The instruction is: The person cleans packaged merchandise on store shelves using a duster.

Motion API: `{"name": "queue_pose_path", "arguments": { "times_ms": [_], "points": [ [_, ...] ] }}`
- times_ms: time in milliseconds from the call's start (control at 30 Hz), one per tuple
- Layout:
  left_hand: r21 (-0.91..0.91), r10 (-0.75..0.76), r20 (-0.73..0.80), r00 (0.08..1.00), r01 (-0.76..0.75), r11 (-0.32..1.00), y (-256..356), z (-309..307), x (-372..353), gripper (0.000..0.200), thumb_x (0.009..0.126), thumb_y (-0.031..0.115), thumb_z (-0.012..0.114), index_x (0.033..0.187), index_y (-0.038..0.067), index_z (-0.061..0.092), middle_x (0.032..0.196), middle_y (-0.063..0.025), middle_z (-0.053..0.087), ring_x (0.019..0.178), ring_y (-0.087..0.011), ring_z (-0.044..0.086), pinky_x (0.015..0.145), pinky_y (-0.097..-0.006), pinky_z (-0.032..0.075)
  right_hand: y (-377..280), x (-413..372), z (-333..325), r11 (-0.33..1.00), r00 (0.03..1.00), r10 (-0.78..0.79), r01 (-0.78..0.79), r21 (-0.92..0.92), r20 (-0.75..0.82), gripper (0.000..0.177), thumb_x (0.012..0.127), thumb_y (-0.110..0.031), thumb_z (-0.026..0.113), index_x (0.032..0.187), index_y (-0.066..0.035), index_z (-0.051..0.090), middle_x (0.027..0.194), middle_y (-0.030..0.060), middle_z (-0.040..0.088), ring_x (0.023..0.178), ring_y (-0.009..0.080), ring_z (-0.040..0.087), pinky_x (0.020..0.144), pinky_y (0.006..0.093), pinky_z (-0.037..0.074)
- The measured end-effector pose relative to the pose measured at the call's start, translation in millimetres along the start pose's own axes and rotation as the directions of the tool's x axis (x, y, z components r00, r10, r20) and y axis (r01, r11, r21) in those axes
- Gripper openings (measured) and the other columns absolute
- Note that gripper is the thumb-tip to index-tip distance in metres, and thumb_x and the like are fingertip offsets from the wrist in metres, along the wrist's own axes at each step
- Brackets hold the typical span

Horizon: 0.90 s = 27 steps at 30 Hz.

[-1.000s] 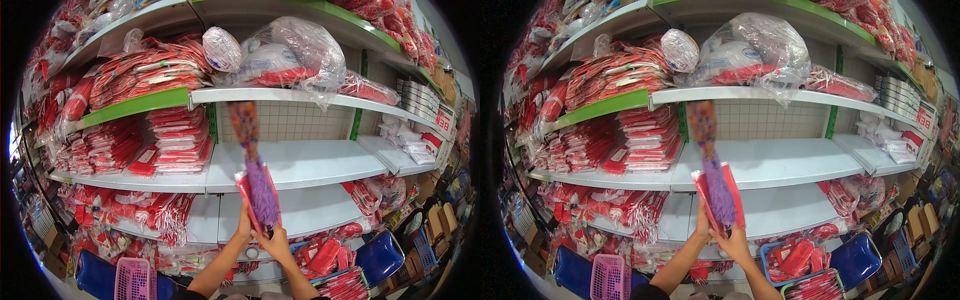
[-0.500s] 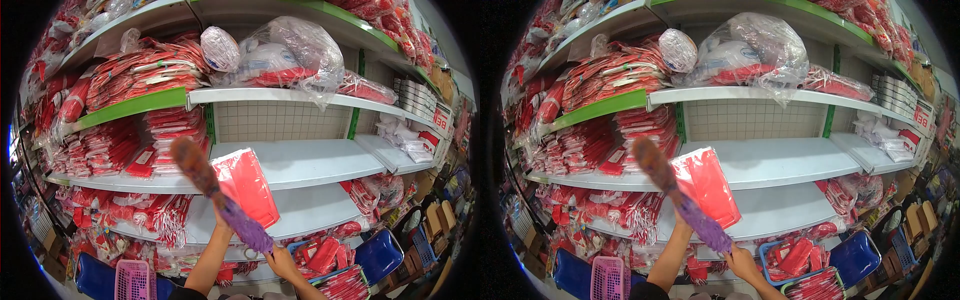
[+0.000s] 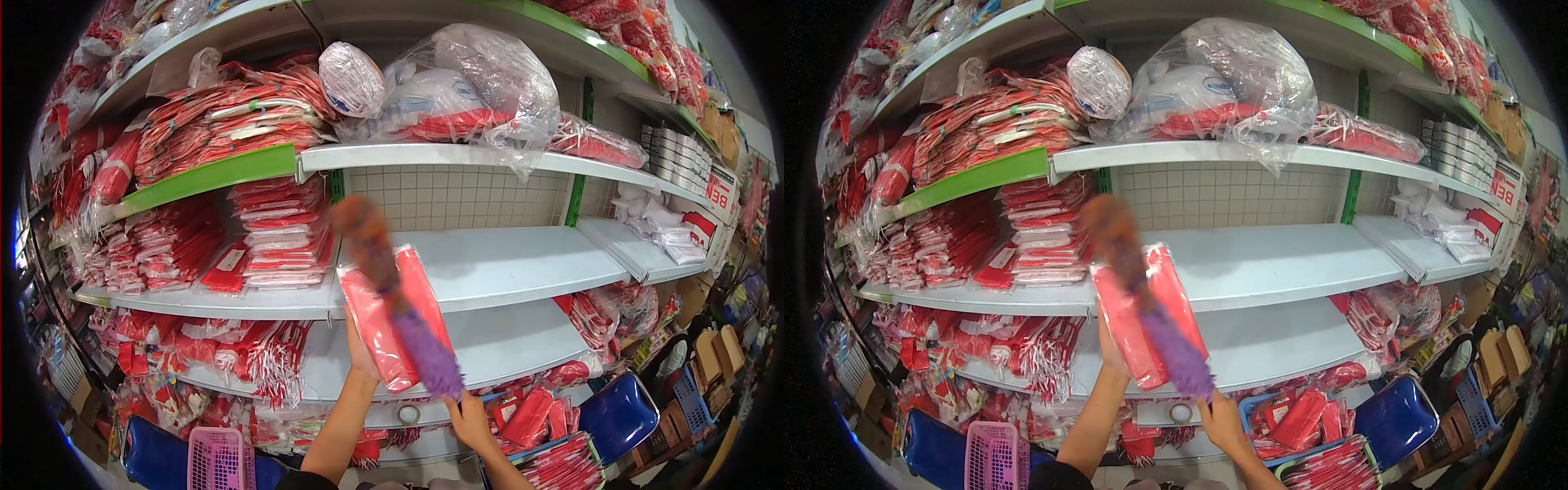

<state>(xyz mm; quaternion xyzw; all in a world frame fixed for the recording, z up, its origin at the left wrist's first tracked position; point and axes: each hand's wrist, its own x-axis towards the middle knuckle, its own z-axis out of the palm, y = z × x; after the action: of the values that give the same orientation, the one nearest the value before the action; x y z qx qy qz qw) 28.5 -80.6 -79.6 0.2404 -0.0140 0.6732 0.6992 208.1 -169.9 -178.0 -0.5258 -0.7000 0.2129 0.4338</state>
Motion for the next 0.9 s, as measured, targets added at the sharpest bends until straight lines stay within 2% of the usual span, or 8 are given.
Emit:
{"name": "queue_pose_path", "arguments": {
  "times_ms": [133,167,200,500,600,633,767,900],
  "points": [
    [0.057,0.008,0.091,0.996,-0.013,0.998,5.4,-17.2,11.0,0.063,0.091,0.059,0.029,0.133,0.012,0.037,0.129,-0.0073,0.047,0.114,-0.0244,0.048,0.098,-0.0400,0.039,25.0,-12.5,19.1,1.000,0.999,-0.019,0.019,-0.015,-0.039,0.030,0.088,-0.024,0.052,0.097,0.005,0.052,0.067,0.0275,0.057,0.064,0.0445,0.056,0.057,0.0497,0.042],
    [-0.138,-0.004,0.357,0.934,0.057,0.989,10.1,-39.8,21.8,0.061,0.090,0.057,0.032,0.131,0.012,0.038,0.126,-0.0060,0.049,0.112,-0.0240,0.050,0.097,-0.0384,0.040,0.0,-15.0,7.1,0.999,0.997,-0.018,0.021,-0.039,0.078,0.029,0.088,-0.023,0.052,0.092,0.006,0.052,0.066,0.0267,0.056,0.063,0.0436,0.056,0.056,0.0487,0.042],
    [0.217,0.252,-0.165,0.953,-0.214,0.952,3.5,-60.0,20.3,0.057,0.091,0.055,0.035,0.129,0.013,0.041,0.123,-0.0051,0.050,0.109,-0.0219,0.050,0.094,-0.0367,0.042,0.1,-16.3,5.5,0.996,0.993,-0.057,0.063,-0.055,0.105,0.029,0.088,-0.023,0.052,0.092,0.006,0.052,0.065,0.0263,0.056,0.063,0.0434,0.056,0.055,0.0483,0.041],
    [-0.031,0.103,0.050,0.993,-0.102,0.994,24.2,-23.5,20.6,0.052,0.093,0.051,0.033,0.126,0.012,0.044,0.118,-0.0073,0.054,0.104,-0.0248,0.054,0.091,-0.0395,0.044,31.8,-20.2,6.4,0.997,0.998,-0.061,0.062,-0.042,0.031,0.026,0.086,-0.020,0.053,0.098,0.003,0.053,0.064,0.0244,0.056,0.062,0.0423,0.056,0.055,0.0471,0.042],
    [0.052,0.370,-0.266,0.890,-0.370,0.928,12.7,-50.4,18.7,0.049,0.094,0.048,0.034,0.126,0.012,0.045,0.115,-0.0052,0.054,0.100,-0.0222,0.054,0.089,-0.0385,0.045,18.5,-20.4,4.3,0.983,0.990,-0.120,0.129,-0.130,0.076,0.026,0.086,-0.020,0.054,0.098,0.004,0.053,0.065,0.0251,0.056,0.061,0.0431,0.056,0.054,0.0474,0.042],
    [-0.179,0.124,0.267,0.956,-0.077,0.981,25.3,-45.2,21.0,0.051,0.094,0.048,0.034,0.129,0.012,0.041,0.119,-0.0046,0.053,0.104,-0.0220,0.053,0.092,-0.0382,0.043,18.0,-15.9,4.0,0.986,0.995,-0.084,0.090,-0.138,0.046,0.027,0.086,-0.020,0.054,0.099,0.004,0.052,0.065,0.0254,0.057,0.061,0.0434,0.056,0.055,0.0476,0.043],
    [0.027,0.003,-0.011,1.000,-0.003,1.000,14.9,-6.8,5.4,0.058,0.092,0.055,0.032,0.128,0.011,0.041,0.117,-0.0078,0.053,0.105,-0.0243,0.053,0.093,-0.0421,0.043,7.4,14.7,0.0,0.998,0.996,0.015,-0.010,0.060,-0.089,0.031,0.086,-0.022,0.054,0.102,0.005,0.050,0.065,0.0263,0.057,0.063,0.0442,0.057,0.057,0.0494,0.043],
    [0.069,-0.006,0.057,0.998,0.002,0.998,8.7,-40.3,9.0,0.055,0.091,0.055,0.034,0.125,0.012,0.044,0.116,-0.0079,0.054,0.104,-0.0230,0.054,0.092,-0.0408,0.044,-13.2,27.6,-6.8,0.982,0.990,-0.092,0.109,-0.153,0.110,0.033,0.088,-0.024,0.052,0.101,0.006,0.050,0.065,0.0261,0.058,0.063,0.0440,0.057,0.058,0.0503,0.044]
  ]
}}
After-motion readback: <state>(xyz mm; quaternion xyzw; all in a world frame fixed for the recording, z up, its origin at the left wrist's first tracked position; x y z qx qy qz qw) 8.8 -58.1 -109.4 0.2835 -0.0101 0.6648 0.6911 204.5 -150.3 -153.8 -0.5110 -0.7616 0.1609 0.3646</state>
